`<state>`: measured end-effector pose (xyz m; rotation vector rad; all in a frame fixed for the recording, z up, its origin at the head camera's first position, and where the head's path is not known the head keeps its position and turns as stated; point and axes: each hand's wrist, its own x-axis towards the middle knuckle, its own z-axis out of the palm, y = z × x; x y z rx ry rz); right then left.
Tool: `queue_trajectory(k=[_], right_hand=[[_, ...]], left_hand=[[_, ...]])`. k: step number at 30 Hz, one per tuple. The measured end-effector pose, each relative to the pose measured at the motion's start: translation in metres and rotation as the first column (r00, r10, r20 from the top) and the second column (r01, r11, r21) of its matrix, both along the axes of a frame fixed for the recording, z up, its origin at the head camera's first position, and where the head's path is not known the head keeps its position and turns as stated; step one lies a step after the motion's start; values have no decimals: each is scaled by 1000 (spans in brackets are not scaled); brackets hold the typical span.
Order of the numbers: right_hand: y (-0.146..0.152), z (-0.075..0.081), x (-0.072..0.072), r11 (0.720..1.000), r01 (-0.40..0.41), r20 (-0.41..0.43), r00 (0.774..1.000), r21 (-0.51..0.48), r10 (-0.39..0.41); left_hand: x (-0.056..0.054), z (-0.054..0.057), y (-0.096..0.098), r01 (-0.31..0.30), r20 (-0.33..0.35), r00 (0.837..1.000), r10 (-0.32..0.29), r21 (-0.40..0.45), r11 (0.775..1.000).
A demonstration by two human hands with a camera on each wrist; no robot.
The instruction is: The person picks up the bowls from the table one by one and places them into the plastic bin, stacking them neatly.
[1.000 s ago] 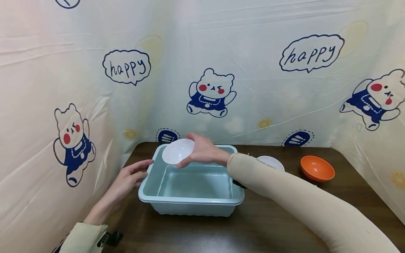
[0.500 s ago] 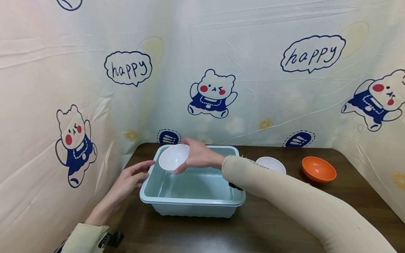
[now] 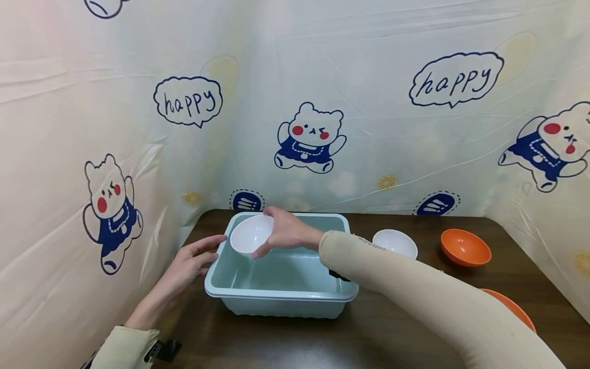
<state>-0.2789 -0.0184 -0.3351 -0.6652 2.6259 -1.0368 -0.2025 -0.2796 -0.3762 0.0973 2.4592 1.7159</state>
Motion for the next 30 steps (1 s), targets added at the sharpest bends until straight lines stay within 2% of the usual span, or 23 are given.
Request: queue_trajectory(k=[9, 15, 30], right_hand=[[-5, -10, 2, 999, 23, 29, 999, 24, -23], [-6, -14, 4, 999, 37, 58, 998, 3, -37], [-7, -29, 7, 999, 48, 49, 998, -10, -47]], left_hand=[[0, -2, 1, -3, -1, 1000, 3, -1, 1000], [0, -2, 0, 3, -8, 1000, -3, -2, 1000], [1, -1, -1, 12, -28, 1000, -12, 10, 1000]])
